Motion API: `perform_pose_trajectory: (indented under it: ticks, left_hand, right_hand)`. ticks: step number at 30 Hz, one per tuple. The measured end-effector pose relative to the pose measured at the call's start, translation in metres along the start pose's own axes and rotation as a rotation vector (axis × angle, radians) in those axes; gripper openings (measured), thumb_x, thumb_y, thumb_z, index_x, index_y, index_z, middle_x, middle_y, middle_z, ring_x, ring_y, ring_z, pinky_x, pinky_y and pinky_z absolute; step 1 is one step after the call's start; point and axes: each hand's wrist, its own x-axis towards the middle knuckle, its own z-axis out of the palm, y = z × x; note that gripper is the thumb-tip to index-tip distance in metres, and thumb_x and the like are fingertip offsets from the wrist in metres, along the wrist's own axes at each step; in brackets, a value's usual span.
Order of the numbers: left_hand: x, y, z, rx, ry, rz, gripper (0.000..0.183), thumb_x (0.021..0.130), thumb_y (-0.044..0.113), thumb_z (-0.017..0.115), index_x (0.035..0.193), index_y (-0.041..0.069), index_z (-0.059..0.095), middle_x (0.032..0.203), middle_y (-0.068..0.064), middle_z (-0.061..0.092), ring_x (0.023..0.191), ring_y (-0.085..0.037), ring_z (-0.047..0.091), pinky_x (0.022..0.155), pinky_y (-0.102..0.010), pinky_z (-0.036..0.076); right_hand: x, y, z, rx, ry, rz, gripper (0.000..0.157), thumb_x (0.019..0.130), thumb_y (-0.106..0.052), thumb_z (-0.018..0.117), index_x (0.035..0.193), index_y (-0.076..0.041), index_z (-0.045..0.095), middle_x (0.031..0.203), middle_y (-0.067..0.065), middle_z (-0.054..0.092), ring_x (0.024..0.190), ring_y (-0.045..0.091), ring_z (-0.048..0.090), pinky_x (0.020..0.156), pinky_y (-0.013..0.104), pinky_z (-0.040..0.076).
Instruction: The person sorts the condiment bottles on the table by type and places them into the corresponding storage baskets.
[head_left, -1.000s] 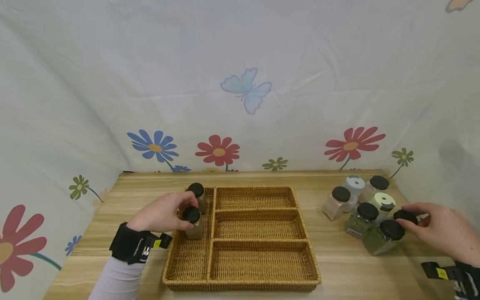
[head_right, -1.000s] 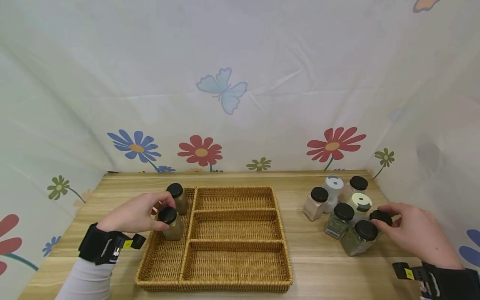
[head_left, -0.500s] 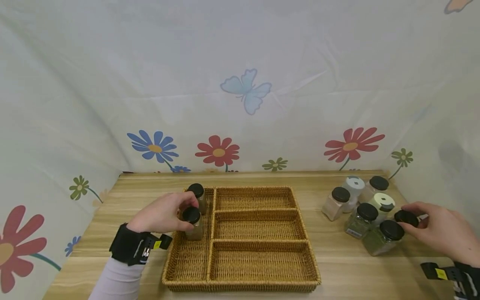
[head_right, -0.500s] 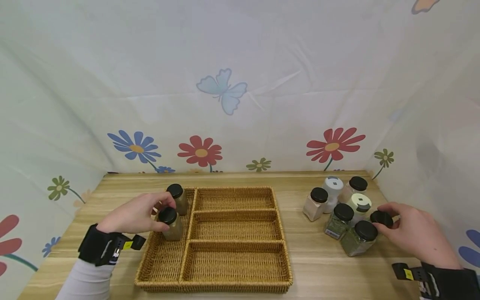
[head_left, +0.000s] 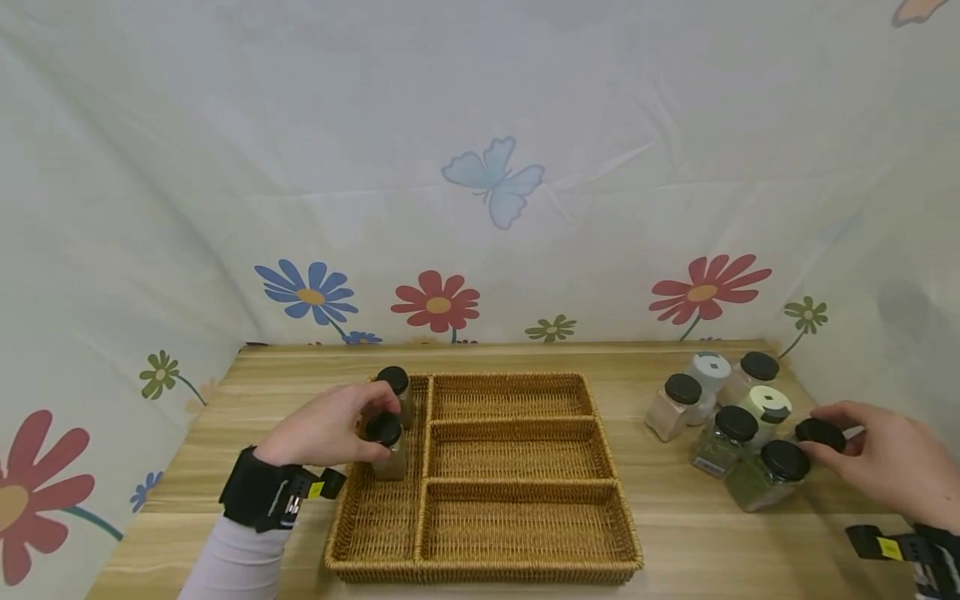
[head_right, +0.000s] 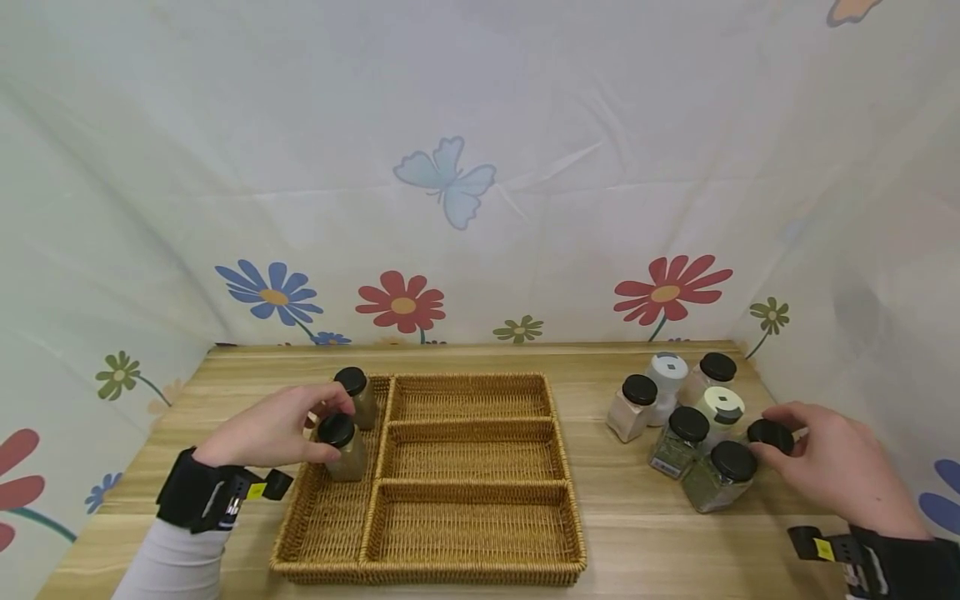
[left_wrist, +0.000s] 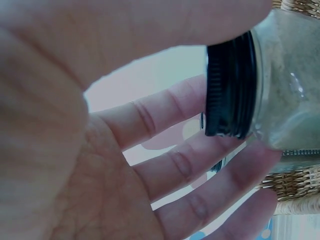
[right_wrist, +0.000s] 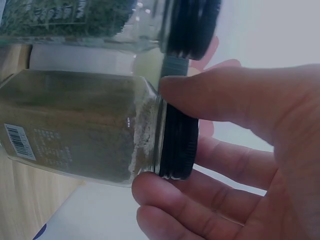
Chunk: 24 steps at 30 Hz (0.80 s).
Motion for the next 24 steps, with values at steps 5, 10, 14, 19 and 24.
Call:
perform_pose_trajectory:
  ticks: [5,10,14,19,24]
  left_hand:
    - [-0.001,0.002,-0.001,-0.008,0.023,0.006,0.041,0.078,0.021,0.088,0.111,0.019,0.063,0.097,0.006,0.066,0.087,-0.015,0.063,0.08,-0.037,0.053]
    - [-0.002,0.003,-0.002,0.012,0.047,0.002,0.04,0.077,0.023,0.089,0.109,0.02,0.065,0.096,0.006,0.067,0.086,-0.015,0.063,0.078,-0.036,0.052]
    - [-0.002,0.004,-0.002,0.02,0.059,-0.003,0.038,0.078,0.022,0.089,0.108,0.021,0.065,0.096,0.006,0.067,0.086,-0.015,0.064,0.078,-0.036,0.052]
    - [-0.003,0.007,-0.002,0.024,0.067,-0.01,0.037,0.078,0.021,0.089,0.107,0.021,0.065,0.098,0.005,0.068,0.088,-0.016,0.064,0.079,-0.036,0.053]
    - [-0.003,0.009,-0.002,0.037,0.073,-0.012,0.037,0.078,0.021,0.089,0.107,0.021,0.066,0.098,0.005,0.067,0.089,-0.016,0.064,0.08,-0.036,0.053]
  right_hand:
    - [-0.003,-0.002,-0.004,0.012,0.063,-0.012,0.047,0.079,-0.016,0.085,0.111,0.012,0.063,0.078,0.019,0.065,0.052,0.013,0.048,0.048,0.031,0.035]
    - [-0.006,-0.005,-0.008,0.033,0.104,-0.003,0.047,0.083,-0.015,0.082,0.115,0.012,0.061,0.083,0.022,0.062,0.052,0.014,0.047,0.047,0.031,0.033]
    - [-0.006,-0.001,-0.006,0.067,0.167,0.018,0.048,0.087,-0.016,0.079,0.119,0.012,0.059,0.08,0.021,0.059,0.052,0.011,0.044,0.045,0.031,0.032]
    - [-0.006,0.009,-0.001,0.142,0.307,0.029,0.046,0.087,-0.01,0.078,0.125,0.009,0.059,0.087,0.02,0.057,0.056,-0.002,0.037,0.048,0.024,0.032]
    - [-0.002,0.045,0.019,0.246,0.451,0.002,0.049,0.088,-0.01,0.076,0.135,-0.004,0.062,0.107,0.002,0.056,0.072,-0.009,0.035,0.068,0.018,0.032]
